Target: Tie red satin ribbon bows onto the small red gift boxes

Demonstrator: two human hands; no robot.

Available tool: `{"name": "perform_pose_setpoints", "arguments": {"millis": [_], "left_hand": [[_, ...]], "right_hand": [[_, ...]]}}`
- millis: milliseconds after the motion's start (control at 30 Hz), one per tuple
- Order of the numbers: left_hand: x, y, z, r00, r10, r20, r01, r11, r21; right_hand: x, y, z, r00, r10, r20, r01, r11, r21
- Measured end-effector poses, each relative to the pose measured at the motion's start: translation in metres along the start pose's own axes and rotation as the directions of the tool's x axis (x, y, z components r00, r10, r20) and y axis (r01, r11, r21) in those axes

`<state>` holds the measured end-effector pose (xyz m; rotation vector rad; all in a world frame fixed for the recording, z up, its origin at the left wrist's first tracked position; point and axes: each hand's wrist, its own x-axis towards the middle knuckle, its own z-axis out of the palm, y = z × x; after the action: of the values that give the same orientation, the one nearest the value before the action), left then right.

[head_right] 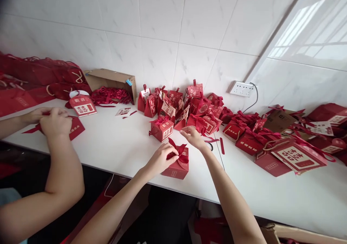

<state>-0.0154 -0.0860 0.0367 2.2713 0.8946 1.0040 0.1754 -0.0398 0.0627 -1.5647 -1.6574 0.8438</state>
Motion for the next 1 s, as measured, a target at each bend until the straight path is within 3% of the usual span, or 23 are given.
{"name": "perform_pose_setpoints", "arguments": {"millis": [67, 200, 333, 600, 700, 800, 900, 1000], "left_hand": [[0.000, 0.001, 0.000, 1.000, -0.003, 0.010, 0.003, 1.000, -0.004], [0.001, 0.000, 0.001, 1.000, -0.019, 0.011, 0.019, 1.000, -0.010], [0.001, 0.000, 0.001, 1.000, -0.023, 0.014, 0.023, 1.000, -0.003], [0.002, 0.003, 0.000, 0.998, -0.047, 0.049, 0.048, 0.999, -0.013], [0.002, 0.003, -0.001, 0.996, -0.065, 0.058, 0.067, 0.998, -0.022], [0.003, 0.005, -0.004, 0.993, -0.090, 0.080, 0.093, 0.995, -0.032], [0.003, 0.007, -0.007, 0.988, -0.113, 0.106, 0.121, 0.991, -0.063], [0.001, 0.009, -0.009, 0.987, -0.133, 0.091, 0.145, 0.979, -0.142]], "right_hand": [[0.001, -0.012, 0.001, 0.998, -0.033, 0.060, 0.039, 0.995, -0.092], [0.003, -0.032, 0.010, 0.944, -0.017, 0.330, 0.115, 0.954, -0.277], [0.005, -0.039, 0.018, 0.946, -0.012, 0.324, 0.116, 0.946, -0.302], [0.008, -0.030, 0.025, 0.973, -0.010, 0.231, 0.080, 0.951, -0.299], [0.001, -0.029, 0.025, 0.990, -0.015, 0.140, 0.056, 0.952, -0.300], [-0.020, -0.030, 0.021, 0.997, -0.050, -0.052, 0.033, 0.957, -0.288], [-0.053, -0.028, 0.018, 0.963, -0.035, -0.265, -0.040, 0.961, -0.275], [-0.083, -0.023, 0.020, 0.948, 0.106, -0.299, -0.193, 0.941, -0.278]]}}
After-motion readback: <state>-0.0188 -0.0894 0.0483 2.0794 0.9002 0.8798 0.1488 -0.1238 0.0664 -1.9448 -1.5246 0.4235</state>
